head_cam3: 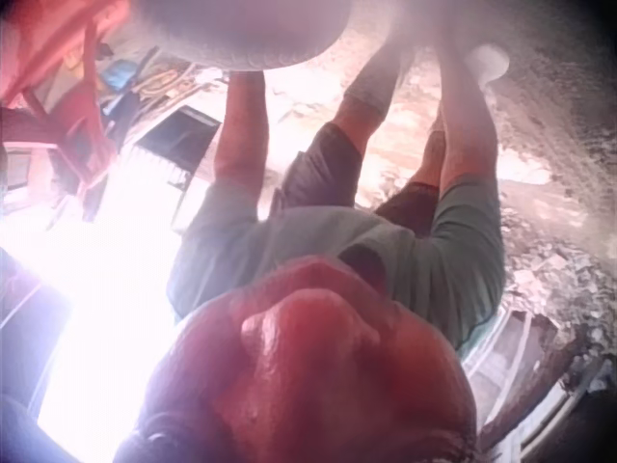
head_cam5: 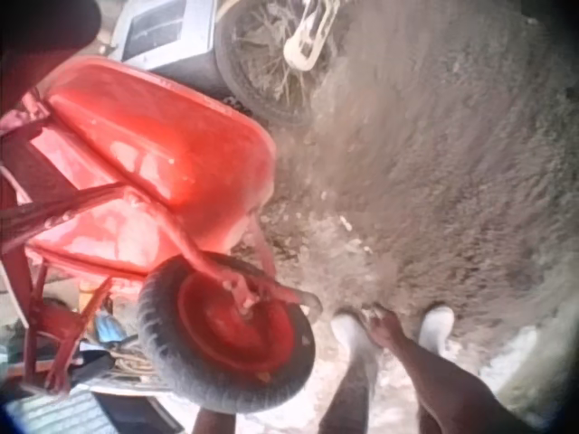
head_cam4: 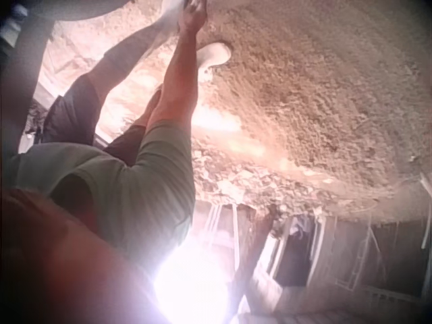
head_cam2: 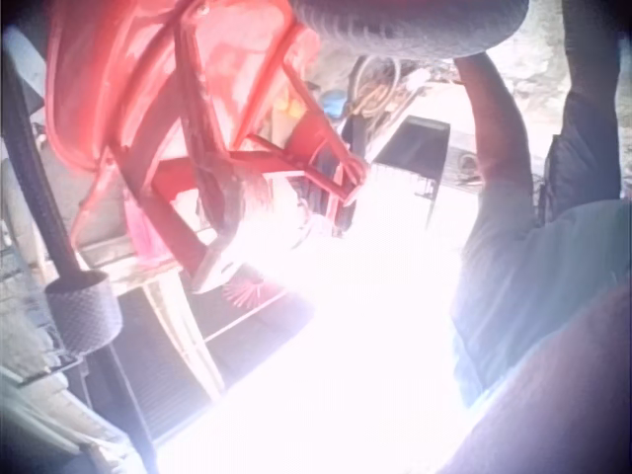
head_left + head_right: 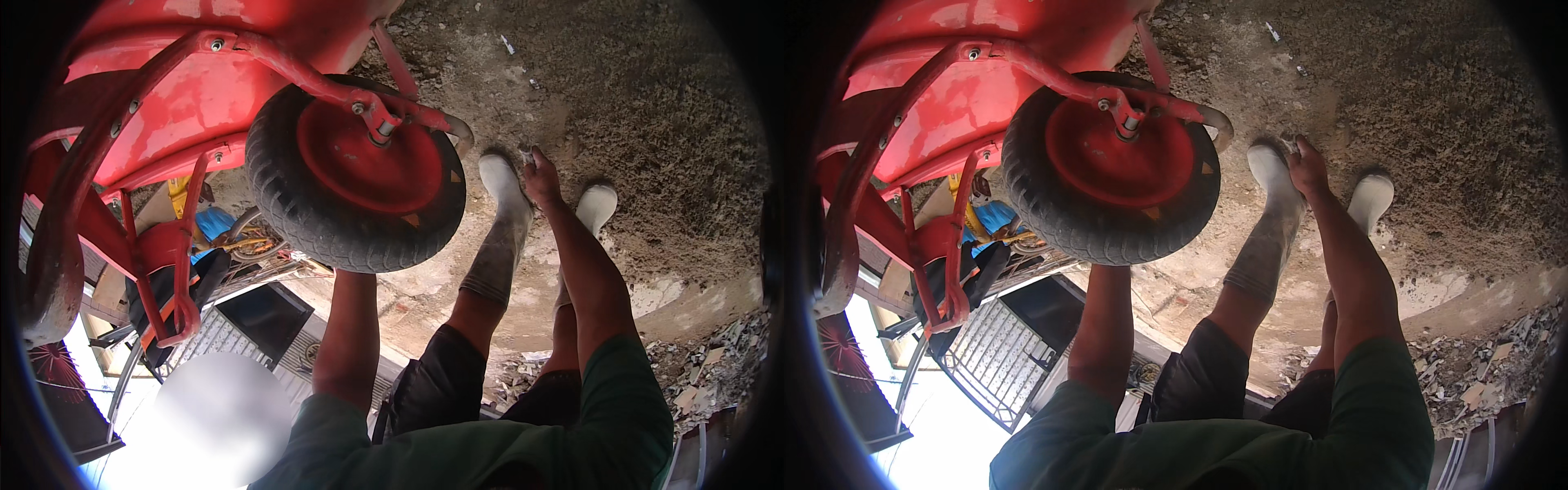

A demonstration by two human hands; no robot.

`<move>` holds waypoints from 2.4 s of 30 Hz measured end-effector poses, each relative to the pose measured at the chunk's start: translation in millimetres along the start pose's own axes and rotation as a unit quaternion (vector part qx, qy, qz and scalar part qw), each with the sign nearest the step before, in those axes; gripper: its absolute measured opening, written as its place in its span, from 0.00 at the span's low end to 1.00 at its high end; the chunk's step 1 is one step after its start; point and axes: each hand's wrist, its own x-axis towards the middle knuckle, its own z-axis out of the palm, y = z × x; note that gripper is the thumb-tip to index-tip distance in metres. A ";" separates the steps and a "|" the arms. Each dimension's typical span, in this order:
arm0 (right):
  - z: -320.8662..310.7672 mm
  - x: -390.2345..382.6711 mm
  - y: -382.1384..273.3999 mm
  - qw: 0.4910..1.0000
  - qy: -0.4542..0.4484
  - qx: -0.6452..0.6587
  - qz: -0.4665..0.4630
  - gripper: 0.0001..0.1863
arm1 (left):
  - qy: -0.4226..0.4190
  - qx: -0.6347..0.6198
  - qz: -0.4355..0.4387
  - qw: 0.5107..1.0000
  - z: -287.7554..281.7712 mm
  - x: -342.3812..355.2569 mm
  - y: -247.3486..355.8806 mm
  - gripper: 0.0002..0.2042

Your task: The person uses pliers to adjust the wheel axle of a red wheelbarrow. They repeatedly loosen and tighten the axle nut, reposition the wheel, and test its movement. The person works in a cluttered outdoor area with debris and other tools visible.

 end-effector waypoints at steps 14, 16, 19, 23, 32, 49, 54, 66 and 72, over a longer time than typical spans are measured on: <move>-166.5 -174.4 -214.0 0.940 -0.168 0.257 0.151 0.31 | -0.220 0.175 -0.086 0.956 88.8 -225.1 -64.4 0.32; -174.6 -203.1 -271.9 0.940 -0.140 0.247 0.192 0.24 | -0.287 0.158 -0.125 0.936 121.2 -267.0 -25.0 0.34; -174.5 -226.8 -301.5 0.964 -0.147 0.160 0.156 0.21 | -0.293 0.153 -0.169 0.929 134.9 -304.2 50.2 0.39; -163.8 -259.7 -357.8 0.955 -0.235 0.149 0.100 0.22 | -0.202 0.094 -0.109 0.969 121.5 -327.5 41.6 0.37; -134.5 -300.1 -387.0 0.885 -0.400 -0.070 0.227 0.18 | -0.296 -0.279 -0.163 0.899 38.9 -346.7 74.2 0.27; 98.6 -341.7 -434.8 0.522 -0.535 -0.436 -0.501 0.30 | -0.189 -0.292 -0.313 0.884 -185.8 -311.2 -13.1 0.20; 142.4 -356.0 -428.0 0.388 -0.690 -0.484 -0.374 0.32 | -0.279 -0.271 -0.246 0.888 -212.6 -303.0 -25.1 0.24; 281.9 -225.6 -498.1 0.649 -0.554 -0.457 -0.251 0.22 | 0.062 -0.016 -0.322 0.945 -93.9 -348.6 -80.1 0.34; 346.9 -152.8 -497.2 0.682 -0.587 -0.331 -0.285 0.29 | 0.074 -0.024 -0.377 0.923 -45.8 -332.8 -71.1 0.29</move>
